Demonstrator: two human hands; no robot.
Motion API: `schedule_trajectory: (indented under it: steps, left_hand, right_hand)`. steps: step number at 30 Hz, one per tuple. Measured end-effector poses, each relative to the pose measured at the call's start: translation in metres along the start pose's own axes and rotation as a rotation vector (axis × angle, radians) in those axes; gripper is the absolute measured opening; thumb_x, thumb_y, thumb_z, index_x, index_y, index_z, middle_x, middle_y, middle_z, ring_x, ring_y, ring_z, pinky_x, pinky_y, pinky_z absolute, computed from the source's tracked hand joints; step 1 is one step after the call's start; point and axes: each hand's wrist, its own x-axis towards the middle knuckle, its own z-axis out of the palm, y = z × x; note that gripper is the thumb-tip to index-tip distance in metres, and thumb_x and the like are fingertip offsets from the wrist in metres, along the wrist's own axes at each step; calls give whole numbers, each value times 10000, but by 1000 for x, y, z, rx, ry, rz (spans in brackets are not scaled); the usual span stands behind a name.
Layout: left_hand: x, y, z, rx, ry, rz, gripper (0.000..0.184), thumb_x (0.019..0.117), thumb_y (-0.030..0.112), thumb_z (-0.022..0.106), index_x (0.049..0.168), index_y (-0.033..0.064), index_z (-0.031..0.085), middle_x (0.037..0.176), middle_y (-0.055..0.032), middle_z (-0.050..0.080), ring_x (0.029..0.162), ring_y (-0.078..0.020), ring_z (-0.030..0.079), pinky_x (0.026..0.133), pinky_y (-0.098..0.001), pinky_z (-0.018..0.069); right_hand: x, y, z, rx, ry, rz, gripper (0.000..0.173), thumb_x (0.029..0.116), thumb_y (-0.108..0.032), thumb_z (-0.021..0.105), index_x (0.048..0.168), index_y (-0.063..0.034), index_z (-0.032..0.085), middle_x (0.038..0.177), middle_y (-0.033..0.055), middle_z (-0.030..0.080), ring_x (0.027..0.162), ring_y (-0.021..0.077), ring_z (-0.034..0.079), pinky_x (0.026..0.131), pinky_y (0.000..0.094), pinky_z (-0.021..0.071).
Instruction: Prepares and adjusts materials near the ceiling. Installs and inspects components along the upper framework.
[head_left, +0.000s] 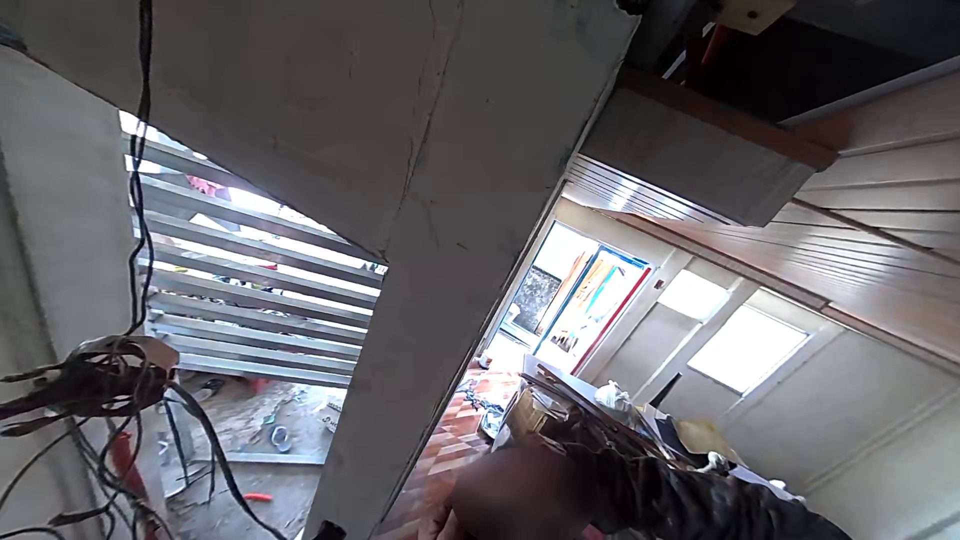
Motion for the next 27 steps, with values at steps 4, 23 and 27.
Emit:
schedule_trajectory:
  steps: [4,23,27]
  left_hand:
    - [4,18,-4,332,-130,344,360,1067,210,426,843,78,675,666,84,635,567,13,574,555,-198,509]
    - [48,27,-13,213,-126,907,145,948,252,742,883,135,688,883,40,648,840,-16,628,741,-169,546]
    - [71,60,1,161,-203,961,145,971,263,706,901,137,712,871,28,684,763,-59,665,686,-229,594]
  right_hand:
    - [-1,15,-4,35,174,-95,257,1021,-205,633,1047,33,724,886,154,691,820,160,684,766,226,565]
    - [36,6,-17,183,173,74,343,1074,-266,547,1069,35,712,827,119,660,732,85,646,697,194,560]
    - [50,2,-42,226,233,152,337,1079,-264,536,1136,31,689,910,88,707,750,36,661,709,195,585]
